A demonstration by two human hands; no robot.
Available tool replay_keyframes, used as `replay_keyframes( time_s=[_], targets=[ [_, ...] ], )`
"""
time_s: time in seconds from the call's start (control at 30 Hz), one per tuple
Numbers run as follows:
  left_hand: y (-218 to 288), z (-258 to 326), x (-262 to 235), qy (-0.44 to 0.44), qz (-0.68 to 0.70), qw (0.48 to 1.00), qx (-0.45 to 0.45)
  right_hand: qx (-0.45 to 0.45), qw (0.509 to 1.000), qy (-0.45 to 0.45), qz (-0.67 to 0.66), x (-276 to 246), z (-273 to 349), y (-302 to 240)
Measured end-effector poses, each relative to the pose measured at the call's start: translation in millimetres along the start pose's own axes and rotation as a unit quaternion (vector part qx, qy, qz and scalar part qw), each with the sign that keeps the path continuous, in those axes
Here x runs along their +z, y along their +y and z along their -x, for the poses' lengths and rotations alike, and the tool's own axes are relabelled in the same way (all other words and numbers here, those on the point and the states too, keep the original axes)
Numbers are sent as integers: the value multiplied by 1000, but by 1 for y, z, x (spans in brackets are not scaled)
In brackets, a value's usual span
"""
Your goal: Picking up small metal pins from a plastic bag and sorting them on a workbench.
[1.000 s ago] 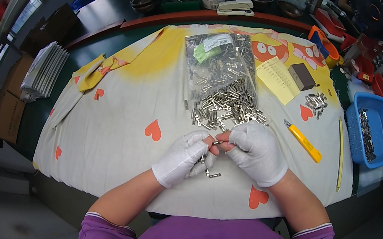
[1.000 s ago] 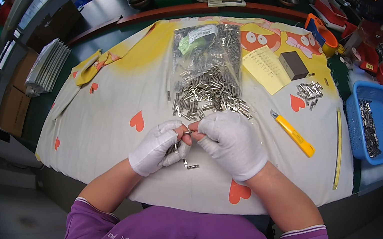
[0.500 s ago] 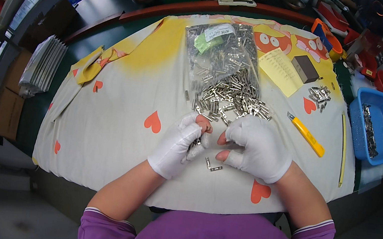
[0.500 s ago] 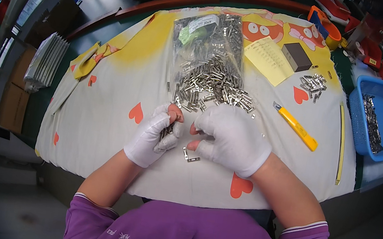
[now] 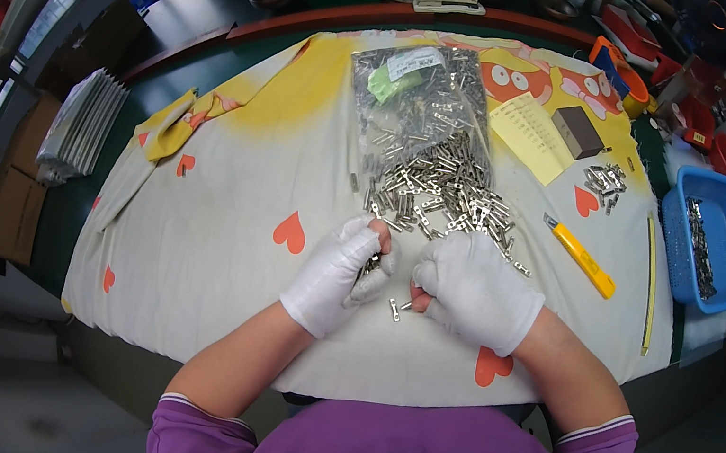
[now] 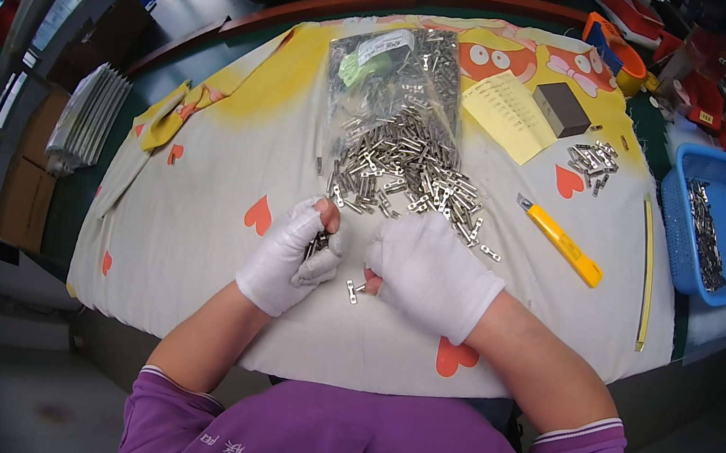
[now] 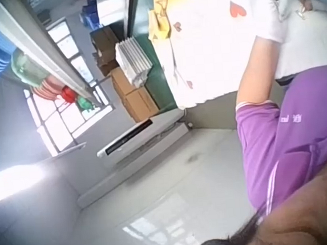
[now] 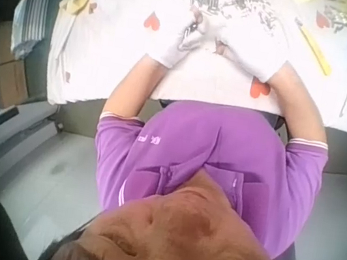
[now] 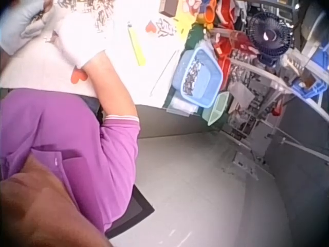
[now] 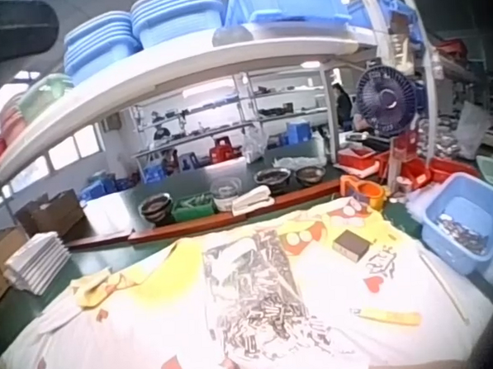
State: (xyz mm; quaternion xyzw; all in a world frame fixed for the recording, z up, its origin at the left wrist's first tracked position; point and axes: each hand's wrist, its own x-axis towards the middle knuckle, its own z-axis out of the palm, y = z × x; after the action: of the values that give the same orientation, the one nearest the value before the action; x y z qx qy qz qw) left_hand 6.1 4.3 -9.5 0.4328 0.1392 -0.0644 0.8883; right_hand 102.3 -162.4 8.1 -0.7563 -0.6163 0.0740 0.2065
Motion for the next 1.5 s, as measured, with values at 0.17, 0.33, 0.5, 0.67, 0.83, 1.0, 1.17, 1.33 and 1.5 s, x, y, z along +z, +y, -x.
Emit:
replay_keyframes(
  time_s=[0.17, 0.33, 0.5, 0.67, 0.83, 1.0, 1.17, 1.33, 1.5],
  targets=[
    [0, 4, 7, 1, -118, 993, -21, 27, 989, 147, -21, -11, 2, 3],
    [2, 8, 17, 16, -212, 975, -63, 71, 986, 142, -50, -17, 3, -2],
    [3, 7, 19, 31, -246, 968, -43, 77, 971, 173, -149, -7, 4, 0],
    [4, 7, 15, 23, -215, 975, -42, 53, 966, 208, -144, -6, 4, -2],
    [2, 9, 14, 15, -186, 981, -59, 39, 959, 238, -148, 0, 5, 1],
    [4, 10, 17, 0, -191, 980, -53, 40, 962, 232, -141, -1, 6, 1],
    [0, 8, 15, 13, -193, 980, -44, 53, 966, 218, -130, -2, 5, 2],
    [1, 8, 14, 2, -177, 983, -45, 41, 958, 243, -144, 4, 5, 5],
    [1, 8, 15, 6, -190, 981, -49, 40, 956, 256, -135, 4, 5, 3]
  ],
)
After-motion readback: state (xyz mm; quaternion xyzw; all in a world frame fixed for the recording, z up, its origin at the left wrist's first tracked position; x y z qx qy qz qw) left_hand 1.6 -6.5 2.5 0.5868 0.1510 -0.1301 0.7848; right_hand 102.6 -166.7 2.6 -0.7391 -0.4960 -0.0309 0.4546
